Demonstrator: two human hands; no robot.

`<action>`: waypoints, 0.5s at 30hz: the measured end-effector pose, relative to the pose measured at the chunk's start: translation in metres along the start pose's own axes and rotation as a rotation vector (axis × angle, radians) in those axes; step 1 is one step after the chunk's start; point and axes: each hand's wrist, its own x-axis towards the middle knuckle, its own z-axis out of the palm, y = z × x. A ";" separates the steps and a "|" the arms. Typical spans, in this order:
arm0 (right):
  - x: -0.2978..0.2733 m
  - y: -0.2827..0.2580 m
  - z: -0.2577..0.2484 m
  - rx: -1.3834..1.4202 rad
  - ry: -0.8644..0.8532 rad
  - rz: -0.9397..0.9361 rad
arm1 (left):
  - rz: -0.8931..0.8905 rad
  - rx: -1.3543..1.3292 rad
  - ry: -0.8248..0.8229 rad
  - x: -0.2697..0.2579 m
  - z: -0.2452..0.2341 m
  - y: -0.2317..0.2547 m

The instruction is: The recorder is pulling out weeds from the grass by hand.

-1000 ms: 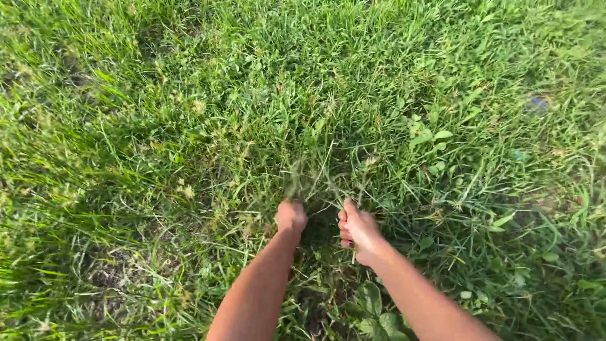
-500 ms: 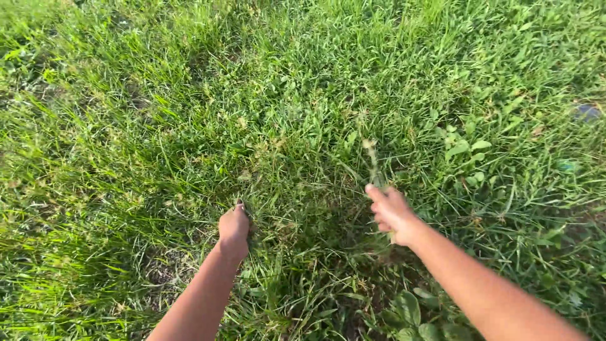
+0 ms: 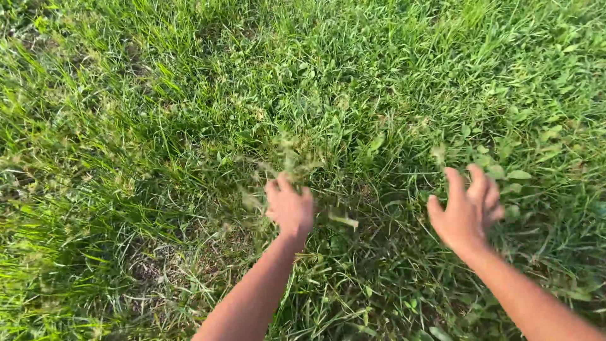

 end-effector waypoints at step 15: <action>0.030 -0.086 0.153 0.322 -0.040 -0.294 | 0.373 -0.203 -0.442 0.034 0.121 -0.011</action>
